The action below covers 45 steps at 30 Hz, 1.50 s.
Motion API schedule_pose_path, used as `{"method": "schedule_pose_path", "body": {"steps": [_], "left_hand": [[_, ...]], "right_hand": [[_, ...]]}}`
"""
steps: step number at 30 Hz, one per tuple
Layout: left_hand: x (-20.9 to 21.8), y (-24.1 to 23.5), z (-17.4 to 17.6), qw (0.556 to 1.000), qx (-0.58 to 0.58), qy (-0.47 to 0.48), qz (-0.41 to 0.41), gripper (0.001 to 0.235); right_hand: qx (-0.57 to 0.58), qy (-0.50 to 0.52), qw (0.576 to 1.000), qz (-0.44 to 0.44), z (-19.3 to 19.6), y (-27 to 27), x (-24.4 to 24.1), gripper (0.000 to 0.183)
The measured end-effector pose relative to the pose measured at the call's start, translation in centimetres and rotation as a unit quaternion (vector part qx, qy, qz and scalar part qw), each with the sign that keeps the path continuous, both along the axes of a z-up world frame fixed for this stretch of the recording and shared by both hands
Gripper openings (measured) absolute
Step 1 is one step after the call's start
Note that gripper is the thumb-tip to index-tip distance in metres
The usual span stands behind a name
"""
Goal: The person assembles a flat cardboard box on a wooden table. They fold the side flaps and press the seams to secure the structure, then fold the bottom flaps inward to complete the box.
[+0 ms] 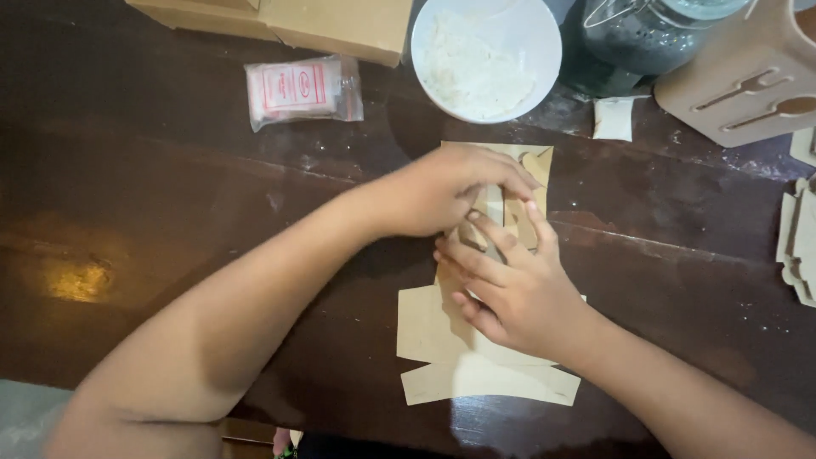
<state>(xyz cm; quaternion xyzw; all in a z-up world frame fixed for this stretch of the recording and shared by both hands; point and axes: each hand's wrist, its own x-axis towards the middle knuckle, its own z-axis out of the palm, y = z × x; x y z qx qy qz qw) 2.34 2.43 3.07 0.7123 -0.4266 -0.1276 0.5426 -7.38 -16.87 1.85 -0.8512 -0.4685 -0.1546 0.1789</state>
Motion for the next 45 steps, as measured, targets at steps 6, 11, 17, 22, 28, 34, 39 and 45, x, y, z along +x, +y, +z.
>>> {"method": "schedule_pose_path", "body": {"steps": [6,11,17,22,28,34,39,45], "left_hand": [[0.5,0.3,-0.4,0.997,-0.004,0.074,0.036,0.062],[-0.1,-0.6,-1.3,0.994,-0.013,0.045,0.102,0.034],[-0.8,-1.1,-2.5,0.969,0.065,-0.207,0.118,0.025],[-1.3,-1.3,-1.7,0.938,0.135,-0.289,0.132,0.027],[-0.4,-0.8,-1.2,0.978,0.132,-0.135,0.09,0.027],[0.1,-0.7,-1.4,0.992,0.067,-0.067,0.085,0.042],[0.1,-0.8,-2.0,0.985,0.121,-0.092,0.079,0.042],[-0.6,-1.1,-1.2,0.981,0.142,-0.072,0.11,0.041]], "right_hand": [[-0.073,0.004,0.996,0.058,0.6,-1.0,-0.3,0.035],[-0.075,-0.002,0.997,0.028,0.5,-0.9,0.1,0.036],[-0.051,0.004,0.998,0.025,0.4,-1.1,-0.2,0.034],[-0.049,0.008,0.997,0.062,0.5,-1.2,-0.3,0.029],[-0.055,0.011,0.998,-0.024,0.8,-1.0,-0.3,0.033],[-0.033,0.045,0.995,0.085,1.3,-1.3,-0.3,0.031],[-0.035,0.042,0.998,0.017,1.1,-1.1,-0.5,0.036],[-0.029,0.055,0.995,0.077,0.8,-1.5,-0.7,0.041]]}}
